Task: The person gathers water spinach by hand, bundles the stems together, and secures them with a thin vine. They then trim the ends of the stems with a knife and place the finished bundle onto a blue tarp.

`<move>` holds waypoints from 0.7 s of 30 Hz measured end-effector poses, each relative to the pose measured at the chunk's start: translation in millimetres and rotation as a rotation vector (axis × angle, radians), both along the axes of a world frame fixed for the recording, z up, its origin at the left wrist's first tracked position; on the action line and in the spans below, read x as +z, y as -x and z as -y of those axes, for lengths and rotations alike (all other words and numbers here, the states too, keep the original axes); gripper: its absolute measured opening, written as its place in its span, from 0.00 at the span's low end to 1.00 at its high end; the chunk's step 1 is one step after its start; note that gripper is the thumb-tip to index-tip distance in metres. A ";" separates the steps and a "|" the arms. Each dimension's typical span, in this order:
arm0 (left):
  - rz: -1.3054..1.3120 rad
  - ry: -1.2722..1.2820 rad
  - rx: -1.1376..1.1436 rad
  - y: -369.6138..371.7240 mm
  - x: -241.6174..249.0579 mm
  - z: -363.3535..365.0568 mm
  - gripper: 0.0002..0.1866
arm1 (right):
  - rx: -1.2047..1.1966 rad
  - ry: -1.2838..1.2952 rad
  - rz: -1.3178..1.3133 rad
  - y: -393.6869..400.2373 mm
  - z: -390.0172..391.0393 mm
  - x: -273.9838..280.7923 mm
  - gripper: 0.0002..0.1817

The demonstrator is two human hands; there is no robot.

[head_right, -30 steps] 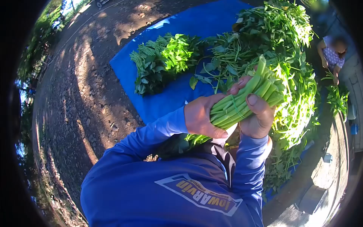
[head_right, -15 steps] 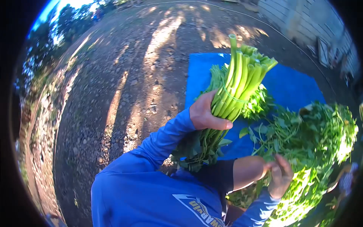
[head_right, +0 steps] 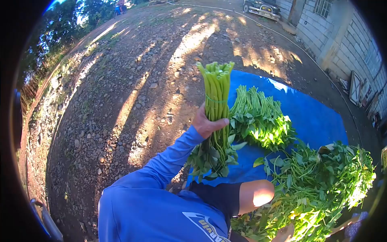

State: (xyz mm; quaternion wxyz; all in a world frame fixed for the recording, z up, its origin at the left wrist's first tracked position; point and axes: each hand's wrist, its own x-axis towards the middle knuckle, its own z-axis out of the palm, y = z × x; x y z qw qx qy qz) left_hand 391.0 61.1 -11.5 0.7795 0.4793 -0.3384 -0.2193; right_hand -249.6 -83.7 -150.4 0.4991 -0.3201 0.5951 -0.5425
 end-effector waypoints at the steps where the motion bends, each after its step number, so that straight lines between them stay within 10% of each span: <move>1: 0.029 -0.055 0.041 -3.9 -3.9 -0.4 0.34 | 0.028 0.003 -0.046 -2.6 -9.9 8.0 0.13; 7: 0.120 -0.234 0.208 -60.2 -35.0 -12.1 0.22 | 0.014 -0.070 -0.189 20.4 -42.6 16.3 0.10; 15: 0.556 0.035 0.615 -133.7 50.2 28.5 0.23 | -0.093 -0.202 -0.235 92.0 -103.4 -5.8 0.11; 21: 1.488 0.305 0.883 -166.9 116.2 187.4 0.41 | -0.196 -0.212 -0.414 72.6 -126.5 34.0 0.11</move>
